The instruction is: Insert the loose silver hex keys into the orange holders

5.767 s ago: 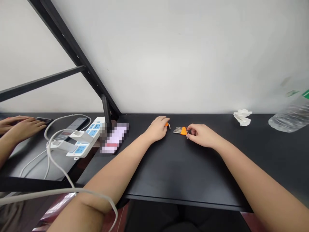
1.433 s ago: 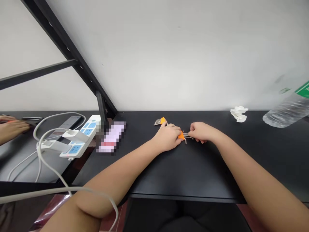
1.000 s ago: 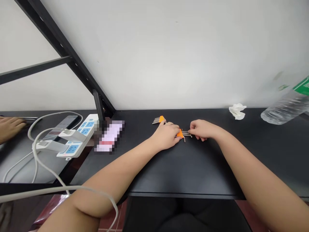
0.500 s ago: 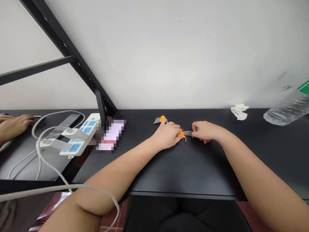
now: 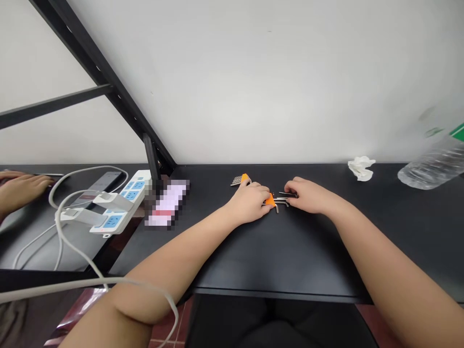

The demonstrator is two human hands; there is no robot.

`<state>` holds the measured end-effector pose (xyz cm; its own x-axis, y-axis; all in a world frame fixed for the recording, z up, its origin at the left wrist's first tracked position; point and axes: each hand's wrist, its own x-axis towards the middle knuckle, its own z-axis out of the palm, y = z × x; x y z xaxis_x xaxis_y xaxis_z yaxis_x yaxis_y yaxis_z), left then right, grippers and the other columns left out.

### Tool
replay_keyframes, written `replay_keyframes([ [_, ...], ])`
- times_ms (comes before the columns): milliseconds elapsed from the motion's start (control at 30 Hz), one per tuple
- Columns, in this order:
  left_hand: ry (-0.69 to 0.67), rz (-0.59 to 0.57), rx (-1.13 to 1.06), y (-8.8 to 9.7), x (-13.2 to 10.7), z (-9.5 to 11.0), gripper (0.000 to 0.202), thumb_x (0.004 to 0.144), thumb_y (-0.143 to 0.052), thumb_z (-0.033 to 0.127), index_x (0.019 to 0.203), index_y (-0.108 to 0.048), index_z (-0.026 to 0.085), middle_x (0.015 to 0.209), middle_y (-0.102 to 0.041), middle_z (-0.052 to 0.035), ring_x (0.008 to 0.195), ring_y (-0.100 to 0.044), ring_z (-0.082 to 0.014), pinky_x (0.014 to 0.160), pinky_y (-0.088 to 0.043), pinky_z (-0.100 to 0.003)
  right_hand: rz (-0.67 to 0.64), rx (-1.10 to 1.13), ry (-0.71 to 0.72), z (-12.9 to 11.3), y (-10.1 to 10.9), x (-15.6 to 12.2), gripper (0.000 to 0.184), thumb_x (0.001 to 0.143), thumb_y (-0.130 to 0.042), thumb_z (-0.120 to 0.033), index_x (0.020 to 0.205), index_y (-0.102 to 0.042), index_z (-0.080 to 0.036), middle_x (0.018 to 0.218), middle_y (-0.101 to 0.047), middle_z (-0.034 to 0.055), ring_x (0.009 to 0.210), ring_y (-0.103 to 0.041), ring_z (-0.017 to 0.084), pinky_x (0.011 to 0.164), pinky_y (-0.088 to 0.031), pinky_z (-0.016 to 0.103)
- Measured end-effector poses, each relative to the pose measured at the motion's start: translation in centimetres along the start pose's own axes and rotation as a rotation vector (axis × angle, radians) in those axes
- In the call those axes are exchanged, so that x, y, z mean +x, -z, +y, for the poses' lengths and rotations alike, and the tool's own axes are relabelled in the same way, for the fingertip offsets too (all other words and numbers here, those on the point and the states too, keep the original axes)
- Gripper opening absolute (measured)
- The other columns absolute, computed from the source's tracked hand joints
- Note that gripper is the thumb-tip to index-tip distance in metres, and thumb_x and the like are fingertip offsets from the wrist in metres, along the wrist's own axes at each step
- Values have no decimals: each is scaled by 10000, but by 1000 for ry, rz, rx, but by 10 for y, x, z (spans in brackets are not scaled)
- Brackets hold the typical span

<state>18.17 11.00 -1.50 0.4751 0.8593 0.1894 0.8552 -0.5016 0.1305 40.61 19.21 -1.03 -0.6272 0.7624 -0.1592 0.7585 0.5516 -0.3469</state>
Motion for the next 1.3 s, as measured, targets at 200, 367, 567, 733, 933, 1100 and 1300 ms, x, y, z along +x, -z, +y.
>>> replay_keyframes([
  [200,2,-7,-4,0,0,-1,195,947,-569,329,865,-688,198,1030,-735,-34,1038,-633,-236,1001,-352,-414,-13,8,12,0,-2,1,169,914,-510,-163,975,-656,-222,1059,-613,59,895,-569,162,763,-412,252],
  [367,4,-3,0,0,0,-2,188,941,-578,328,880,-699,197,1050,-736,-35,1056,-631,-238,1016,-344,-425,107,7,36,-4,2,-2,93,886,-568,-207,958,-626,-205,1015,-614,55,859,-570,159,753,-415,255],
  [567,9,-32,2,4,-1,0,189,945,-585,328,904,-708,190,1025,-733,-35,1034,-634,-235,986,-366,-410,14,-30,141,-22,-5,-7,115,900,-545,-229,801,-592,-194,927,-588,44,753,-531,141,659,-381,257],
  [733,7,-29,26,3,-1,-1,187,949,-589,325,891,-696,183,1032,-720,-35,1034,-635,-238,1066,-333,-454,89,-118,29,-28,-18,-6,70,844,-532,-154,887,-569,-195,1008,-537,80,861,-521,188,699,-389,278],
  [933,64,-31,23,6,-2,-6,174,924,-585,294,837,-680,178,994,-716,-52,1000,-641,-245,1063,-352,-482,138,-195,-119,-22,-22,-1,335,796,-573,-187,1129,-554,-214,1164,-491,125,1016,-483,279,757,-417,332],
  [1100,72,-2,11,7,-3,-7,148,899,-589,294,818,-657,189,987,-709,-35,979,-643,-240,1051,-368,-488,102,-153,-111,-16,-18,-1,285,815,-565,-187,1100,-574,-195,1164,-517,127,1012,-478,269,770,-423,328],
  [1300,77,2,1,7,-2,-7,149,894,-596,298,805,-643,189,942,-702,-34,950,-643,-232,1058,-369,-491,76,-113,-103,-10,-11,0,128,819,-535,-137,927,-569,-197,1049,-591,95,969,-487,252,771,-405,318],
])
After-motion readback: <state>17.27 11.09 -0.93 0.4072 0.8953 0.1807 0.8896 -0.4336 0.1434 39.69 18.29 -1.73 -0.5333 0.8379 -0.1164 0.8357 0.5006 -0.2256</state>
